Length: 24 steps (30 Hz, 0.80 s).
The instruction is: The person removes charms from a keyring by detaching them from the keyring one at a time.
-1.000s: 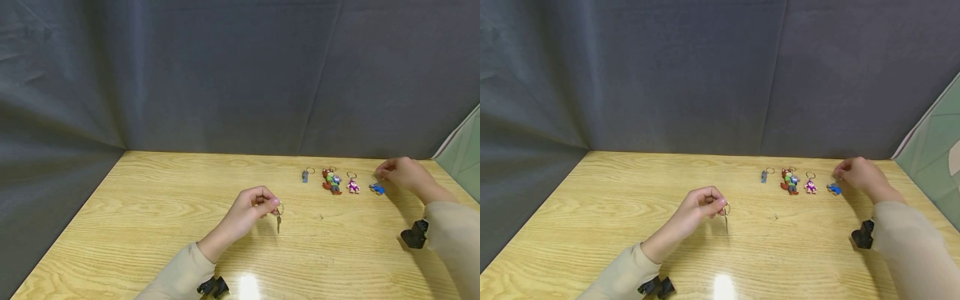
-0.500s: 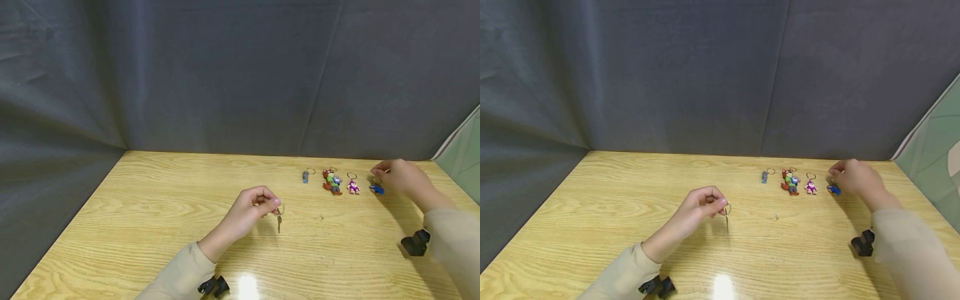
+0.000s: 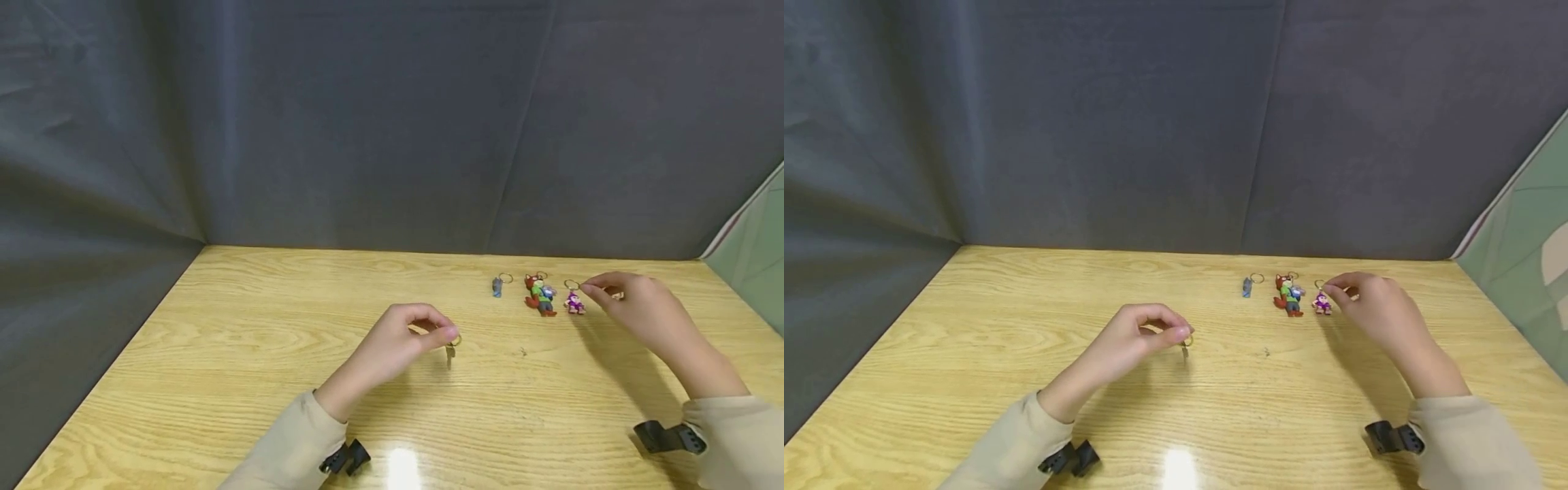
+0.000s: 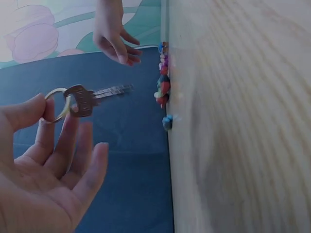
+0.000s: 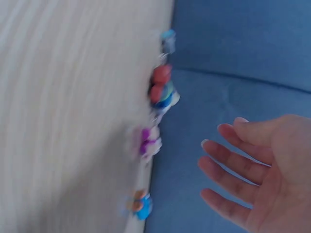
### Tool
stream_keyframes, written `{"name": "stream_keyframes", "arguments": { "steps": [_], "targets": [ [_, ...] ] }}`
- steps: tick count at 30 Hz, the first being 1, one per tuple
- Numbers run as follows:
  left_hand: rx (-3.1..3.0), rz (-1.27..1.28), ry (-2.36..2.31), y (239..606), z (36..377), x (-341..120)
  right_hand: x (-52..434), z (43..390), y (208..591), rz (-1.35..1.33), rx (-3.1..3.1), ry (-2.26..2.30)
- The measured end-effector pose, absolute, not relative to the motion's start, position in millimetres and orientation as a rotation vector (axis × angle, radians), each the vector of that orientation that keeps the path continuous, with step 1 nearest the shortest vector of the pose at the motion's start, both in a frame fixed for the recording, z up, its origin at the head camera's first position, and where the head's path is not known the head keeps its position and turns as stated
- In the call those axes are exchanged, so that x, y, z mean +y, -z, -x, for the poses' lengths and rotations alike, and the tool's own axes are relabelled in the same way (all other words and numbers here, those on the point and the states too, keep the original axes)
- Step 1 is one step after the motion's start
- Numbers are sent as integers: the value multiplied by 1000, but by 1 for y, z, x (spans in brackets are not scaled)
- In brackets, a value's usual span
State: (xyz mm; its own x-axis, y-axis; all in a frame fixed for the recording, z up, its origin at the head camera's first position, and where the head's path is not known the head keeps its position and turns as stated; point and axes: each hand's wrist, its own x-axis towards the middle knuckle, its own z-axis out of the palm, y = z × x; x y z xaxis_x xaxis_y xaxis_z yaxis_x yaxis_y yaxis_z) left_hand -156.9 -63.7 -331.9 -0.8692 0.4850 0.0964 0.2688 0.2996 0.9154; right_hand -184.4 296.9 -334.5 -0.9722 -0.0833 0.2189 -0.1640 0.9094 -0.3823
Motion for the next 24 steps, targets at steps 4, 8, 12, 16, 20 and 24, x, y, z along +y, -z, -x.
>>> {"name": "stream_keyframes", "arguments": {
  "steps": [4, 8, 12, 16, 20, 24],
  "targets": [
    [2312, -743, -1541, 328, 161, -68, 283, 178, 328, -214, -2828, -632],
    [2322, -747, -1493, 324, 167, -72, 269, 173, 321, -255, -2783, -634],
    [2360, -722, -1482, 322, 175, -72, 262, 171, 315, -279, -2745, -636],
    [2392, -706, -1440, 323, 193, -69, 258, 169, 312, -281, -2744, -644],
    [2383, -695, -1389, 325, 218, -67, 251, 168, 314, -312, -2793, -720],
    [2369, -684, -1346, 330, 241, -67, 242, 169, 317, -358, -2846, -825]
  ]
}}
